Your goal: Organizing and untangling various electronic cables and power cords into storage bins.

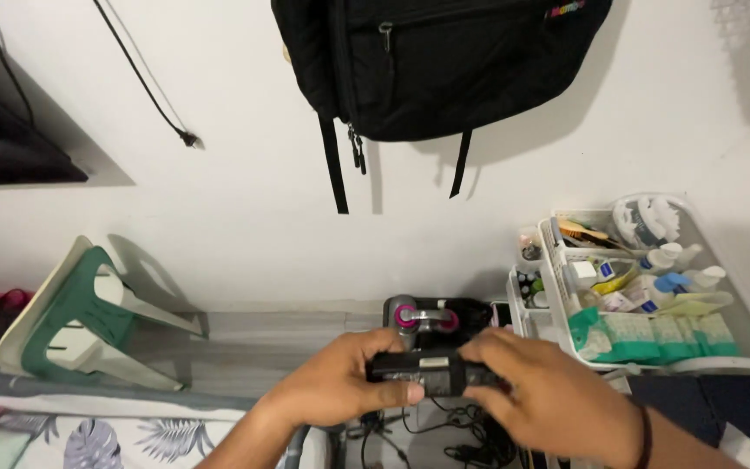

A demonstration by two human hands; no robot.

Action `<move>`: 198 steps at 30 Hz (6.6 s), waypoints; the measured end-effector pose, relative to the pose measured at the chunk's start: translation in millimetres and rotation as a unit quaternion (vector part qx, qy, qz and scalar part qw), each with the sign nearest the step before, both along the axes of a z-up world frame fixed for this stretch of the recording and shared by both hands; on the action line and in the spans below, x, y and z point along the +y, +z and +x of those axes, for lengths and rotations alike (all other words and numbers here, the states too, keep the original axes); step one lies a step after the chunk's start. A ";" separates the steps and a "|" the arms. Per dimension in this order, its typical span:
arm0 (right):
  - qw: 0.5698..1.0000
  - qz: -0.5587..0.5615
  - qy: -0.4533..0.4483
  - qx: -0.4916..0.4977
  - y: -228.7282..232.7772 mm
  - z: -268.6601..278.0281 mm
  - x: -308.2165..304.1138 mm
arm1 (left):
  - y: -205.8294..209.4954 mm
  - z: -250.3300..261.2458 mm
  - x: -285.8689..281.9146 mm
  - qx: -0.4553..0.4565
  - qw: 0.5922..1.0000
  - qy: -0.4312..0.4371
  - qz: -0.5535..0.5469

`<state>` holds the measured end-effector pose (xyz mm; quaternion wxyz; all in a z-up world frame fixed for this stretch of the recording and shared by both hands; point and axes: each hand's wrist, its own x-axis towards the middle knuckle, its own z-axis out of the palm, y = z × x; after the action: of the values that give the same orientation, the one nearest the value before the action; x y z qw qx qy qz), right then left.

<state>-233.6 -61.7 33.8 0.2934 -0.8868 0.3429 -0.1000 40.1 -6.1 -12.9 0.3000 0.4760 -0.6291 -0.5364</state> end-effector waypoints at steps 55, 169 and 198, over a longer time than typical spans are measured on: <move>0.964 0.117 -0.129 0.202 -192.5 33.4 -9.9 | 148.7 -45.3 -11.5 0.386 0.877 0.241 -0.158; 0.683 0.393 -0.040 -0.614 -3.8 33.5 -70.6 | 15.9 -22.3 -14.1 0.101 0.980 0.038 -0.166; 0.667 0.238 -0.046 -0.705 -16.4 60.8 -38.6 | -6.2 -43.4 -5.6 0.227 0.960 0.153 -0.058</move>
<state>-172.8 -100.4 17.5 0.6437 -0.4354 0.0860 -0.6235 -3.3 -11.7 -19.1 0.5404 0.4146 -0.4938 -0.5406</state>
